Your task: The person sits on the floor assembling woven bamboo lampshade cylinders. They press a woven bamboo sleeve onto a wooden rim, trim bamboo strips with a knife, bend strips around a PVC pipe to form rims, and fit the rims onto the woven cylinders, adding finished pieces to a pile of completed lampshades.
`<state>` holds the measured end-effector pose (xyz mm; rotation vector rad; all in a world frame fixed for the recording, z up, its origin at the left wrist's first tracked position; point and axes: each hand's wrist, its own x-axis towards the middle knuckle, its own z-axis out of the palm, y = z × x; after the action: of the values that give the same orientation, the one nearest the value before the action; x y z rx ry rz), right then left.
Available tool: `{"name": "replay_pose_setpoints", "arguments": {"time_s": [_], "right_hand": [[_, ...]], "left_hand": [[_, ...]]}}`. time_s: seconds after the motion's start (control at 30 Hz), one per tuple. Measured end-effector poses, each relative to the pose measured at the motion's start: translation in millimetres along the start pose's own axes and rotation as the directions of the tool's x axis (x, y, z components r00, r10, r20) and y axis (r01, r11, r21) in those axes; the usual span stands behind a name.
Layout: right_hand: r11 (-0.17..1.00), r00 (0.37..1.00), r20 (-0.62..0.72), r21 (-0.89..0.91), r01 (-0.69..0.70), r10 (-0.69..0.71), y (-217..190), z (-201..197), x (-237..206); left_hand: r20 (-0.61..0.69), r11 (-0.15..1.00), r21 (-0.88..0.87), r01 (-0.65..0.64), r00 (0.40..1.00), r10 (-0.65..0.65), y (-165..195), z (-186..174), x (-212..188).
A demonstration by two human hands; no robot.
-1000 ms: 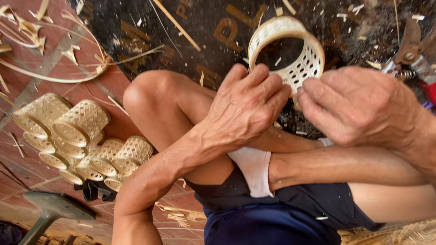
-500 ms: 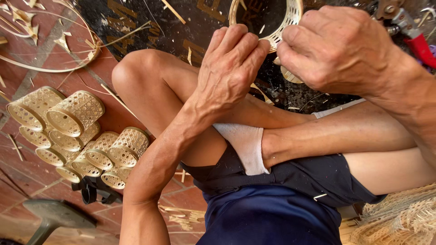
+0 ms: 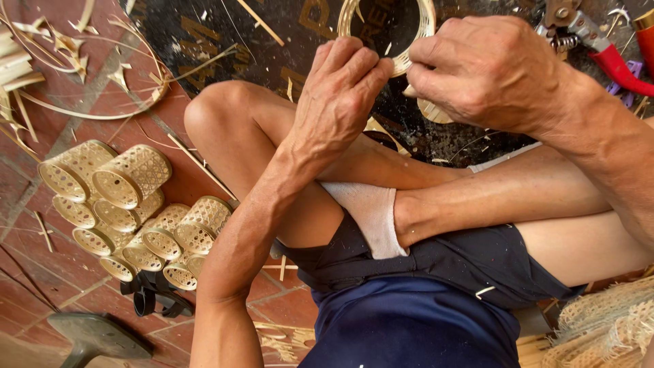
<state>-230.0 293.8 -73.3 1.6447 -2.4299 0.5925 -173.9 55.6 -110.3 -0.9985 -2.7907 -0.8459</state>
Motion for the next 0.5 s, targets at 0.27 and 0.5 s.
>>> {"name": "replay_pose_setpoints", "arguments": {"time_s": [0.27,0.5], "right_hand": [[1.0,1.0,-0.02,0.005,0.018,-0.018,-1.1,2.9,0.9],[0.997,0.998,-0.013,-0.044,-0.063,0.063,-4.5,5.8,7.8]], "left_hand": [[-0.001,1.0,0.01,-0.01,1.0,0.01,-0.7,-2.1,4.1],[-0.015,0.999,0.024,-0.028,0.999,0.028,-5.1,1.6,2.7]]}}
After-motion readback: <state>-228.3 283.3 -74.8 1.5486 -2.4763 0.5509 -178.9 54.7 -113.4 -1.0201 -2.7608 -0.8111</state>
